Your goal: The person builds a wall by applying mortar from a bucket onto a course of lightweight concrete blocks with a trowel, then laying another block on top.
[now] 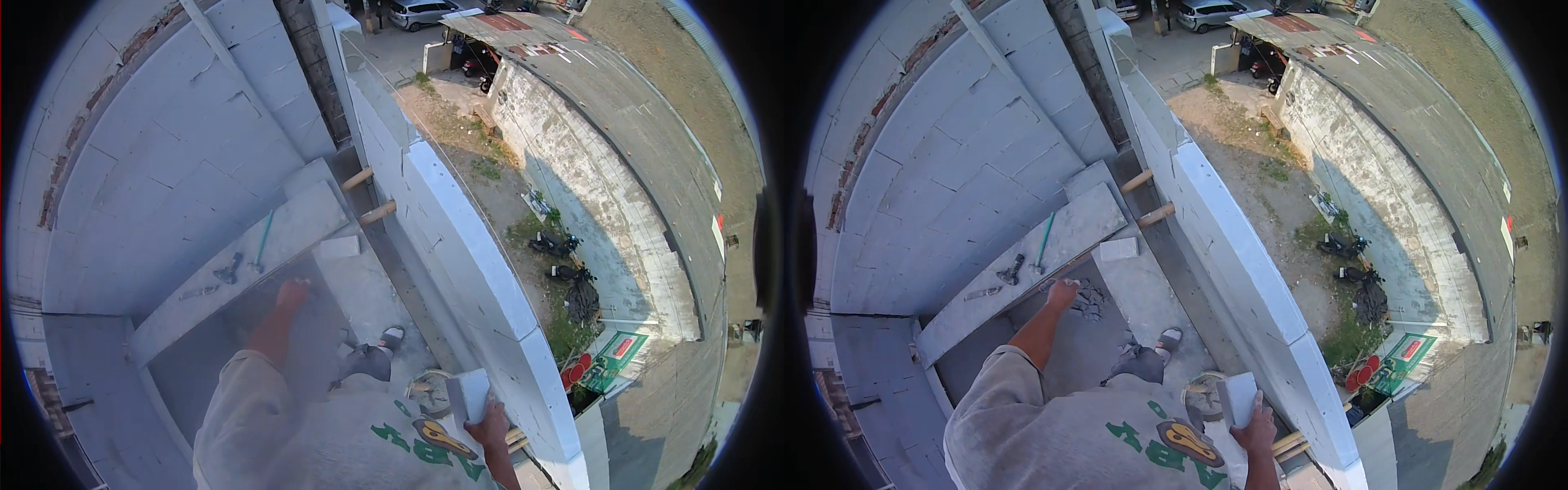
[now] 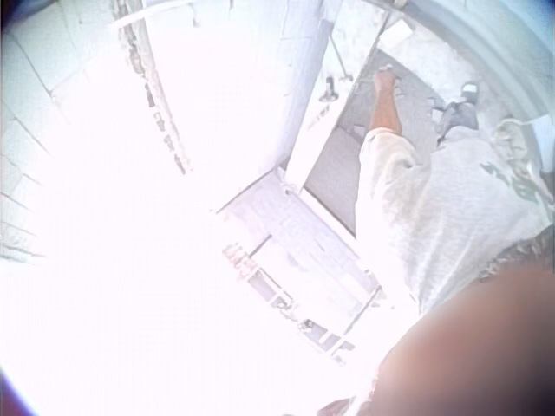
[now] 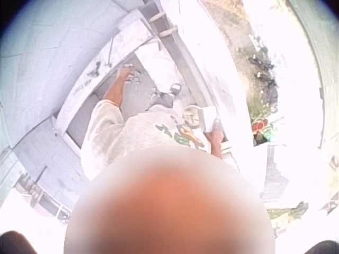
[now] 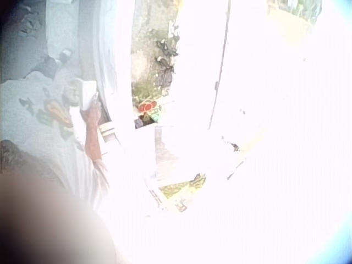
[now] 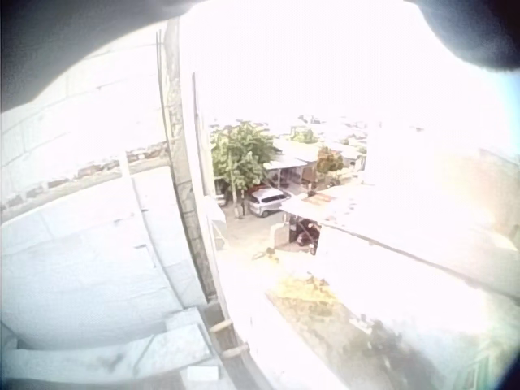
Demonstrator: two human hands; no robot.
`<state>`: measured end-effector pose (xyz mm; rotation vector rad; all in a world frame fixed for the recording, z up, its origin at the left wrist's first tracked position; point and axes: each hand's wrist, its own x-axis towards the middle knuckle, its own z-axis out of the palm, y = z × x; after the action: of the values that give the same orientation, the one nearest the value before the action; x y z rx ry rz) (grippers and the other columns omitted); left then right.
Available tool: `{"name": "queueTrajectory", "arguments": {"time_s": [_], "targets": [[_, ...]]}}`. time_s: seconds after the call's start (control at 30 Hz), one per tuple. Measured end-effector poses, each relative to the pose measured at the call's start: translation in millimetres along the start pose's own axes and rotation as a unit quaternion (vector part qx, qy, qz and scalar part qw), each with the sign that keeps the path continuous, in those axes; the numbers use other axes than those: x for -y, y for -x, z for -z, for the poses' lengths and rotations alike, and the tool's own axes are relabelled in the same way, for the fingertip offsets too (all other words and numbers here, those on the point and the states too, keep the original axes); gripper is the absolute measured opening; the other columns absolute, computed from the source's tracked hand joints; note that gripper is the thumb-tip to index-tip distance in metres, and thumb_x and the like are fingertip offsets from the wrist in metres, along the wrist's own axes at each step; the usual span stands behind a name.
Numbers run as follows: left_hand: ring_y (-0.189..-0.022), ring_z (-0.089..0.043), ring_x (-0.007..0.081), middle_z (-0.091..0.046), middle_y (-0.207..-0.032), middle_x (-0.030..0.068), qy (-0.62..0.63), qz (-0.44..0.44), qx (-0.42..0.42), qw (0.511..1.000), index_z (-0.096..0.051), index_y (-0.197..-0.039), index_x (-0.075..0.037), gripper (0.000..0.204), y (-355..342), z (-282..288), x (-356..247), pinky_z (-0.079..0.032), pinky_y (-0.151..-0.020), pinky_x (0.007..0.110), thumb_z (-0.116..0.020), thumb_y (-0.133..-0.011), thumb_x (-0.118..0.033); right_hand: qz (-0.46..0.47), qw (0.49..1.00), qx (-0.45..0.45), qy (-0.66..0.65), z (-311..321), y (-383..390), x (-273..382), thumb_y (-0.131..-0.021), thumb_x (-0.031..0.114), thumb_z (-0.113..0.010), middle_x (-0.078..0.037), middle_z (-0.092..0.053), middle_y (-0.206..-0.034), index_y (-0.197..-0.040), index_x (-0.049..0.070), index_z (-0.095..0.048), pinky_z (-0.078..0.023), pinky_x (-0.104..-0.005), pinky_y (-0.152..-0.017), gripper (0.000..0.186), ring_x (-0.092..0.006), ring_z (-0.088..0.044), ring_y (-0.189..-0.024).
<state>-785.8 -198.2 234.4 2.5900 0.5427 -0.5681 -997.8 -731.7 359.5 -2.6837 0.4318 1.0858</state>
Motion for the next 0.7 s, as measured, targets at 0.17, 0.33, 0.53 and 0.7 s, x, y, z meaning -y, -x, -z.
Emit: {"name": "queueTrajectory", "arguments": {"time_s": [0.17,0.33,0.53,0.7], "targets": [[-0.107,-0.057,0.0414,-0.062,-0.113,0.0226,0.117,0.103,0.040,0.987,-0.063,-0.110,-0.003,0.050,-15,-65,42,-0.045,-0.091,0.045,-0.052,-0.086,-0.046,0.186,0.962,-0.166,-0.113,142,-52,120,-0.058,0.028,-0.080,-0.019,-0.049,-0.110,-0.149,0.008,-0.012,-0.047,-0.0466,-0.087,0.116,-0.0385,-0.055,-0.102],[-0.103,-0.061,0.0375,-0.065,-0.104,0.0237,0.070,-0.053,0.030,0.996,-0.063,-0.109,0.003,0.054,32,-40,-11,-0.045,-0.089,0.040,-0.056,-0.086,-0.046,0.357,0.833,-0.294,-0.305,239,-51,198,-0.059,0.021,-0.077,-0.024,-0.041,-0.136,-0.143,-0.005,-0.025,-0.039,-0.0403,-0.101,0.103,-0.0340,-0.047,-0.123],[-0.093,-0.063,0.0375,-0.068,-0.093,0.0197,0.293,0.076,-0.096,0.948,-0.068,-0.101,-0.005,0.040,-11,16,54,-0.048,-0.081,0.041,-0.056,-0.084,-0.040,0.358,0.767,-0.386,-0.368,353,-13,275,-0.059,0.056,-0.071,-0.029,-0.057,-0.106,-0.141,-0.003,-0.032,-0.048,-0.0422,-0.083,0.108,-0.0321,-0.063,-0.092],[-0.076,-0.064,0.0254,-0.066,-0.085,0.0157,0.494,0.206,-0.132,0.834,-0.067,-0.096,-0.003,0.033,-49,-11,98,-0.048,-0.068,0.034,-0.062,-0.082,-0.032,0.357,0.745,-0.476,-0.300,435,-37,319,-0.056,0.047,-0.070,-0.030,-0.055,-0.113,-0.139,-0.001,-0.041,-0.046,-0.0466,-0.088,0.099,-0.0369,-0.058,-0.104]]}}
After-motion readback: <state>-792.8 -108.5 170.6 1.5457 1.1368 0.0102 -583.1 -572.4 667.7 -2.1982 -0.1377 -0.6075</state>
